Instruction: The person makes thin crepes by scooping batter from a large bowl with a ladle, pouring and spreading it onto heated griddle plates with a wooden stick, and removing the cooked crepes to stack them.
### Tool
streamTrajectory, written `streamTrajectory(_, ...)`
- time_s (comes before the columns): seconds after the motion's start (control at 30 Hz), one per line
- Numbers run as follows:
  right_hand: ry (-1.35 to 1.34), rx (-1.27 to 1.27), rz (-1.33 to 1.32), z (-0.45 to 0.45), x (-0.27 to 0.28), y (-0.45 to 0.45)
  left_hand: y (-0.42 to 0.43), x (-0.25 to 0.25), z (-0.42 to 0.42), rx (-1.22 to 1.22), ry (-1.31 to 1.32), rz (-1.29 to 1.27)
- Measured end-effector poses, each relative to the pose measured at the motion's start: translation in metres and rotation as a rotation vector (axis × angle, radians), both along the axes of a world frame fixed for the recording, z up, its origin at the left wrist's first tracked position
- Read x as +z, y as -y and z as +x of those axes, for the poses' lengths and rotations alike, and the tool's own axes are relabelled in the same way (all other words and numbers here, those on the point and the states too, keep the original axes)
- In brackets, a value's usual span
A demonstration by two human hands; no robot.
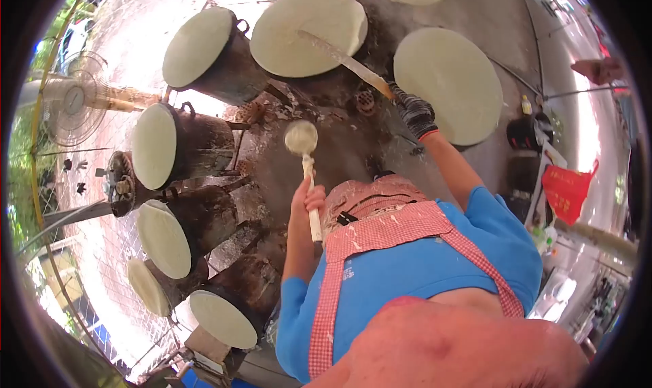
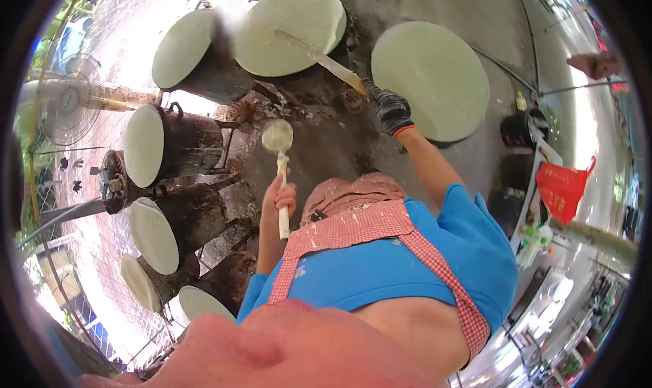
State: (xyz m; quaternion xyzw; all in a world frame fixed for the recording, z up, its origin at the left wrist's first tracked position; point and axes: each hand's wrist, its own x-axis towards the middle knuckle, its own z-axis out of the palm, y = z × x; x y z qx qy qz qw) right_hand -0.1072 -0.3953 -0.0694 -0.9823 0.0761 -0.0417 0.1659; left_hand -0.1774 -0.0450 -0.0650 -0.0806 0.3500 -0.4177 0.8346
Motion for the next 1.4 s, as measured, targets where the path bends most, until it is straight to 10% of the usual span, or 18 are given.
streamTrajectory(0.87,0.032,-0.155,-0.120,0.040,-0.012,-0.026,-0.100,0.015,0.001,0.021,-0.022,0.137)
streamTrajectory(1.4,0.044,1.242,-0.704,0.269,-0.013,-0.030,-0.083,0.016,-0.051,0.429,-0.032,0.022)
